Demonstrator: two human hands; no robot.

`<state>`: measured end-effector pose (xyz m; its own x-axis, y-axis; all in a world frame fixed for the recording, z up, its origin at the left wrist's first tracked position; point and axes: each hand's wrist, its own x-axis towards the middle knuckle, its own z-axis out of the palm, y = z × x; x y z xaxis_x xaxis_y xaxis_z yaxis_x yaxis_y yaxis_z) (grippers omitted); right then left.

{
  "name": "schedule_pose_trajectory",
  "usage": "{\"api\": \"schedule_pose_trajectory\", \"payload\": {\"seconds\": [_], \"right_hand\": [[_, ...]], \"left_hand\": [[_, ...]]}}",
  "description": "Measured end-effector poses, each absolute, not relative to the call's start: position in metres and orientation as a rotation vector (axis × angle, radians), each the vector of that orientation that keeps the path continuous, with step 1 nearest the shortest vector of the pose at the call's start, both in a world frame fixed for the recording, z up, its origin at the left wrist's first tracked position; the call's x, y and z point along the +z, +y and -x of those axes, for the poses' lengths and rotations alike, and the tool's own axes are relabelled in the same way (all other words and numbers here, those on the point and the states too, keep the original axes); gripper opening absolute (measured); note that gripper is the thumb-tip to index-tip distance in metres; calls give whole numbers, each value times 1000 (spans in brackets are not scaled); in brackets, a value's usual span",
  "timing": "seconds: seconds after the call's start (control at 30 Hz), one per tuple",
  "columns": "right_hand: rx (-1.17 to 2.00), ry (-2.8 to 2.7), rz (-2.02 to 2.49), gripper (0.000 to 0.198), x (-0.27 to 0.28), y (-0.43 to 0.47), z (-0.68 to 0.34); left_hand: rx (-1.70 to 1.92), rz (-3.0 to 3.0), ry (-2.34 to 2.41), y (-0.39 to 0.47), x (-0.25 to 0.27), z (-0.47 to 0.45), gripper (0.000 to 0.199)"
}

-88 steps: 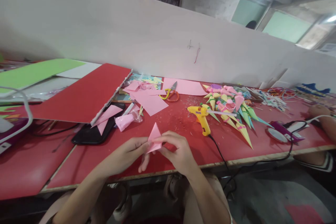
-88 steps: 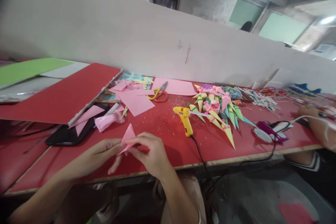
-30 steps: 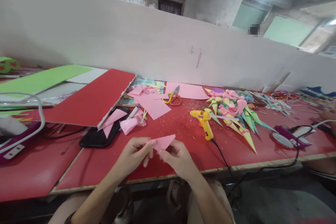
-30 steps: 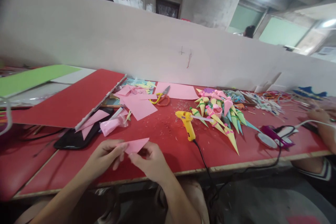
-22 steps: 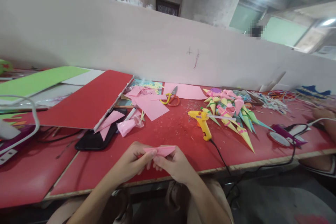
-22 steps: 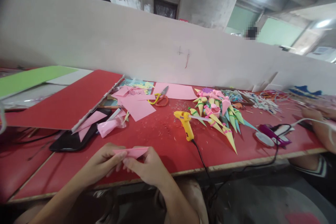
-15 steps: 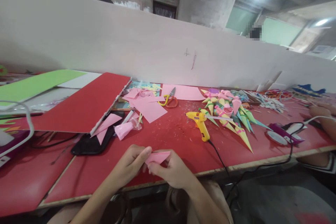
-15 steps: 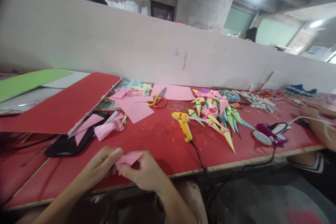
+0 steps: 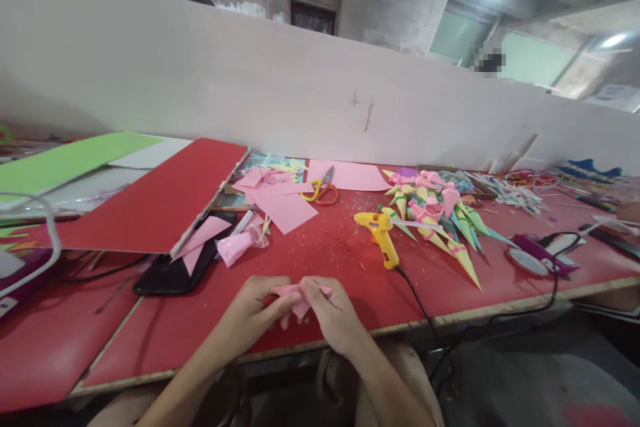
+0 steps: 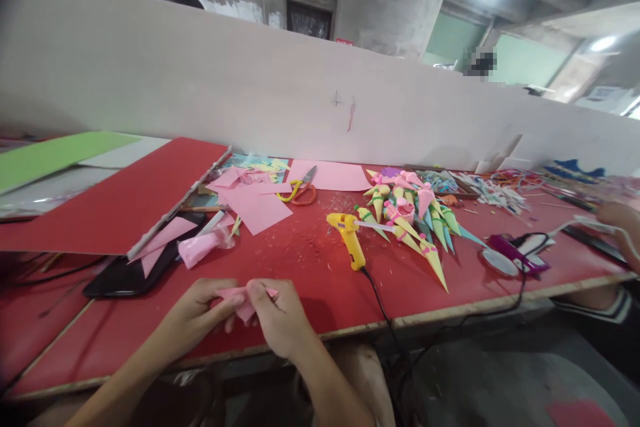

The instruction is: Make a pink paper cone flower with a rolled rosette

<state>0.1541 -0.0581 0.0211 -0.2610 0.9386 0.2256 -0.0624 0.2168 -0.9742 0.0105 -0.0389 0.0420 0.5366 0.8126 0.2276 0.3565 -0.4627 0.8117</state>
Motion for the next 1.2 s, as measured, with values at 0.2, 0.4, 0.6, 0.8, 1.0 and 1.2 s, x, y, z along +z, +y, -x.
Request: {"api": "schedule_pose_trajectory", "payload": {"seconds": [0.2, 0.4, 0.6, 0.8, 1.0, 1.2], "right_hand": [[947, -1518, 1032, 25, 24, -55, -163], [990, -1504, 1020, 33, 23, -58, -157], [971, -1524, 1017, 41, 22, -58, -159], [1040, -1583, 1000, 36, 21, -60, -162], [980, -1644, 1010, 30, 22, -60, -158], [1050, -1638, 935, 21, 20, -63, -150]], "left_hand": [[748, -1935, 1091, -39, 38, -10, 41], [804, -2057, 1056, -39, 44, -10, 37], [930, -2081, 1235, -38, 43, -5, 41], [1131, -2147, 1212, -38, 37, -1, 41], [1267, -2191, 1209, -38, 37, -4, 35], [1430, -2170, 1305, -43, 36, -12, 21]]}}
